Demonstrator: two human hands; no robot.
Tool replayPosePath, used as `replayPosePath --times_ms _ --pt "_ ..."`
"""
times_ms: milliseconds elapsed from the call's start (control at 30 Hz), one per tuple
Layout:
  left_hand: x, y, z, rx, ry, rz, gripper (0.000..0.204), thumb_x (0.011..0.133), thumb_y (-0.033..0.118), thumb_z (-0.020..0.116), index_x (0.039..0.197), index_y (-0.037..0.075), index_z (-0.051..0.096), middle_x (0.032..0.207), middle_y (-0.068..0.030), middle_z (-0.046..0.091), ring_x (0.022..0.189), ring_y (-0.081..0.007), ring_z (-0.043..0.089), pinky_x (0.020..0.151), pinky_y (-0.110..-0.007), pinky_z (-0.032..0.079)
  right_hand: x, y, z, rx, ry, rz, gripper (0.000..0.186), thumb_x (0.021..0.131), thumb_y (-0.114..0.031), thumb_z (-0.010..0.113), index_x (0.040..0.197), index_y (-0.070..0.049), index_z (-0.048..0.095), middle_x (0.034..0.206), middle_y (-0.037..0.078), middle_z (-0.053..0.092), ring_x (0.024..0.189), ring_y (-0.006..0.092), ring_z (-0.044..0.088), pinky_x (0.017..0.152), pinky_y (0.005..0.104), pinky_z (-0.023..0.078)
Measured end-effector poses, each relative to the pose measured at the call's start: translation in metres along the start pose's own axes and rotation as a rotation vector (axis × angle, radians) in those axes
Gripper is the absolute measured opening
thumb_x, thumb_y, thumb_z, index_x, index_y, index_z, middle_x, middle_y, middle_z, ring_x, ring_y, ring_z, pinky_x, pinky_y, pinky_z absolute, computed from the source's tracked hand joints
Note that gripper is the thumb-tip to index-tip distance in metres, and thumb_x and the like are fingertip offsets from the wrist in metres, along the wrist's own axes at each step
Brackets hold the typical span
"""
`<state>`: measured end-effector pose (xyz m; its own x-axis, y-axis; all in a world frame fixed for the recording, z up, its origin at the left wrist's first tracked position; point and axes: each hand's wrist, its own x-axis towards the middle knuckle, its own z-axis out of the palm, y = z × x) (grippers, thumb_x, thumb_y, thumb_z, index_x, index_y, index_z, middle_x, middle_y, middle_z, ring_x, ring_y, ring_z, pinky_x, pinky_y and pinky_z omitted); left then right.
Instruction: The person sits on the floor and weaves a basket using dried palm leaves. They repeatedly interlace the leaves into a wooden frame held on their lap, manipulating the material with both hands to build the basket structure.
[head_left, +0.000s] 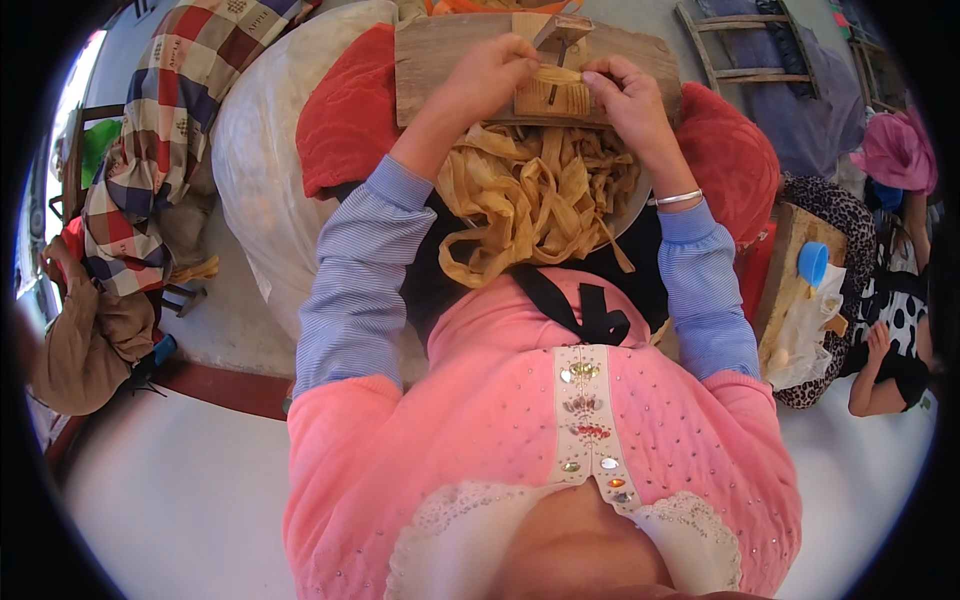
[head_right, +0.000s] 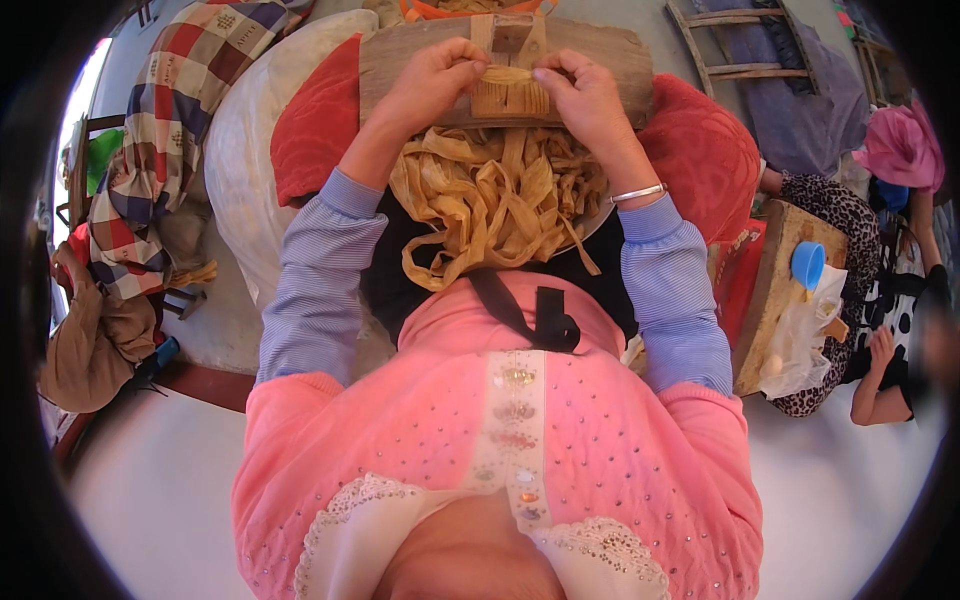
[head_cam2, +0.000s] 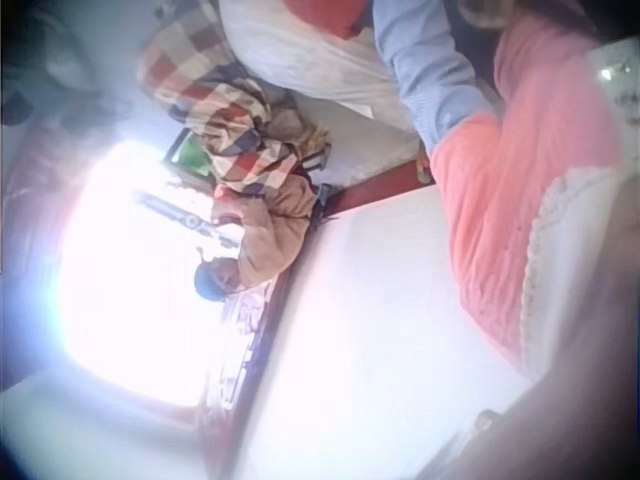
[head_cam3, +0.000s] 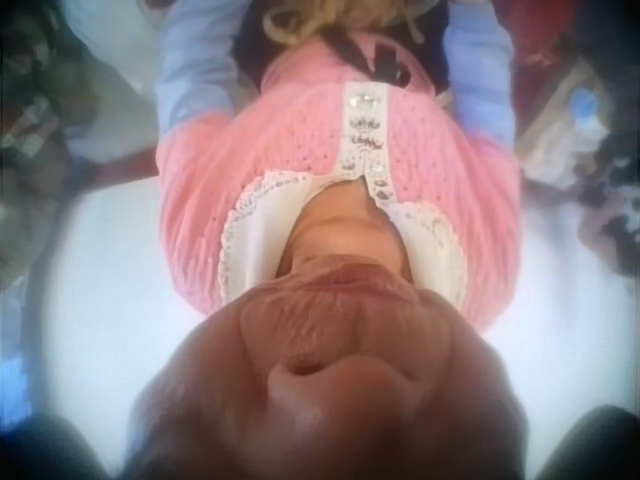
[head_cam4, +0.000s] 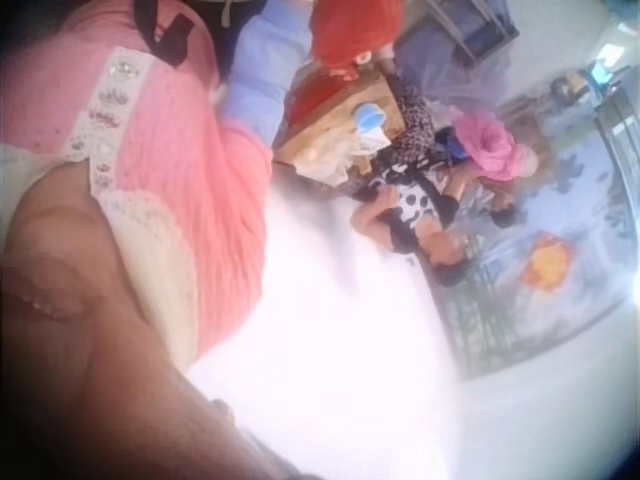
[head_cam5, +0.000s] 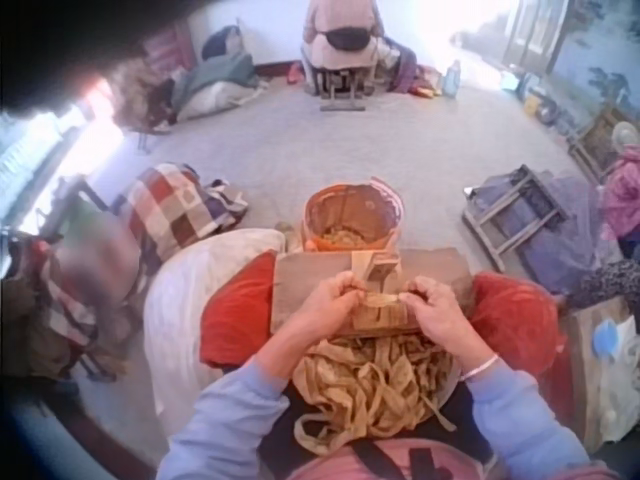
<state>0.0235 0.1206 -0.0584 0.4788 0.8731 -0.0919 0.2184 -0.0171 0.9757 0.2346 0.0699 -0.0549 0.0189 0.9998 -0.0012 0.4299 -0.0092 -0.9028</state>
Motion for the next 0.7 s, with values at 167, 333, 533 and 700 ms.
replayPosePath --times_ms 167,333,533,700 --pt "0.01 -0.04 0.002 0.233 0.177 0.097 0.013 0.09 0.014 0.057 0.095 0.003 0.062 0.073 0.0006 0.058 0.065 -0.0065 0.051 0.058 -0.022 0.041 -0.009 0.008 0.0 -0.389 0.011 -0.078 0.016 0.084 -0.015 0.064 0.094 -0.003 0.063 0.083 0.007 0.065 0.075 0.0235 0.06 0.066 0.0327 0.047" --pt "-0.014 -0.012 0.01 -0.051 0.151 -0.097 0.011 0.091 0.014 0.058 0.092 0.003 0.06 0.073 -0.0023 0.06 0.06 -0.0081 0.052 0.053 -0.022 0.042 -0.028 -0.035 0.001 -0.77 0.227 -0.521 0.012 0.083 -0.021 0.064 0.09 -0.01 0.065 0.097 0.003 0.065 0.092 0.0267 0.059 0.08 0.039 0.044" --pt "-0.049 0.038 0.032 -0.852 -0.206 -0.272 0.018 0.096 0.025 0.052 0.095 0.007 0.055 0.068 -0.0026 0.056 0.049 -0.0088 0.049 0.042 -0.019 0.039 -0.02 -0.066 0.023 -0.546 0.235 -0.423 0.017 0.087 -0.026 0.063 0.083 -0.009 0.064 0.076 0.01 0.065 0.072 0.0301 0.062 0.066 0.0372 0.047" --pt "-0.071 0.046 0.0 0.274 0.008 0.075 0.032 0.097 0.029 0.052 0.085 0.0 0.058 0.063 -0.002 0.049 0.057 -0.0099 0.042 0.052 -0.027 0.038 -0.032 -0.061 0.004 -0.48 -0.044 -0.278 0.023 0.087 -0.024 0.063 0.08 -0.002 0.062 0.064 0.016 0.058 0.06 0.0307 0.059 0.053 0.0369 0.045"
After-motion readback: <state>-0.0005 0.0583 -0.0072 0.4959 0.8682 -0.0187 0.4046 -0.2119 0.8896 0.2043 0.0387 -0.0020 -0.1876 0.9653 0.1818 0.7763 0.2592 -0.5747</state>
